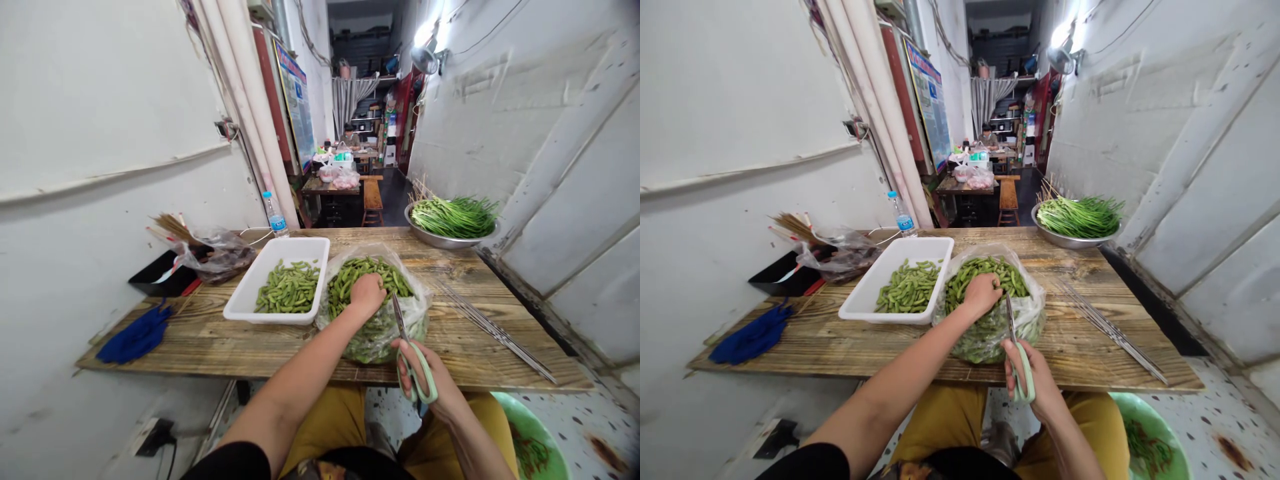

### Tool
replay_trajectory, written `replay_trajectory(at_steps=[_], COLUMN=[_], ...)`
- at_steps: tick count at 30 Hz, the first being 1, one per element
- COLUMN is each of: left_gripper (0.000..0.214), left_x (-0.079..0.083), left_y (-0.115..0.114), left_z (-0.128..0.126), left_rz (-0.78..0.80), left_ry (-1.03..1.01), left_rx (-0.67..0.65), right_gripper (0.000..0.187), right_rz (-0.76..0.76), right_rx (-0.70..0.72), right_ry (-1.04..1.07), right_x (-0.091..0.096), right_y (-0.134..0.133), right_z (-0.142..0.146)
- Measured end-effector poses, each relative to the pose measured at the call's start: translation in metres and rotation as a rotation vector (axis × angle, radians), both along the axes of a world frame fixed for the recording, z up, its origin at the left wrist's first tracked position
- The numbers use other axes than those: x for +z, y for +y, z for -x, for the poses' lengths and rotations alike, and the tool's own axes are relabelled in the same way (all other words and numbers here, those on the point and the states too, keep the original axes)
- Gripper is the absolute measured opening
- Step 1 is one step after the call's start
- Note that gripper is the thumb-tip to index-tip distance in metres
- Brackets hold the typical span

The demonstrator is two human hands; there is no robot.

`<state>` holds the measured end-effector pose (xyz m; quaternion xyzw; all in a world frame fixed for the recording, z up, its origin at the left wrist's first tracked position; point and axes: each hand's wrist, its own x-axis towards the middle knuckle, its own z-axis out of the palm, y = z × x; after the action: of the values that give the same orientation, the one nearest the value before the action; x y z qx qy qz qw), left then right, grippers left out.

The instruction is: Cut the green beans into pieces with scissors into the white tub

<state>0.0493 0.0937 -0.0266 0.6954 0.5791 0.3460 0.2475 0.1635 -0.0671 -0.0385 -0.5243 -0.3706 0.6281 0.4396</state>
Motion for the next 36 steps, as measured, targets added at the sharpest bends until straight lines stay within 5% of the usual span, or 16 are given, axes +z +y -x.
replay_trajectory(at_steps=[8,14,22,28,32,36], left_gripper=[0.014,0.015,0.014,0.028,0.03,0.036], left_x=[0.013,0.027,0.029,0.026,0.025,0.023], left_y=[-0.02,-0.037,-0.042,-0.038,-0.037,-0.043], left_z=[0.019,0.029,0.035,0.038,0.04,0.038], left_rz=[0.303,0.298,0.358,0.731,0.744,0.668], left_ry=[-0.508,-0.503,-0.511,-0.909,-1.08,-1.046], left_rx=[-0.14,-0.166,-0.179,-0.181,-0.225,-0.244], right_gripper=[0.041,0.04,0.04,0.037,0.044,0.045], right_rz=[-0.074,-0.19,-0.134,-0.134,-0.055,-0.084], right_rx=[0.045,0.1,0.07,0.06,0.17,0.139], right_ry=[-0.144,-0.214,-0.209,-0.121,0.1,0.022], right_x=[0.006,0.016,0.014,0.005,0.011,0.017], right_y=[0.014,0.02,0.023,0.019,0.01,0.008], right_z=[-0.013,-0.005,0.002,-0.001,0.004,0.01])
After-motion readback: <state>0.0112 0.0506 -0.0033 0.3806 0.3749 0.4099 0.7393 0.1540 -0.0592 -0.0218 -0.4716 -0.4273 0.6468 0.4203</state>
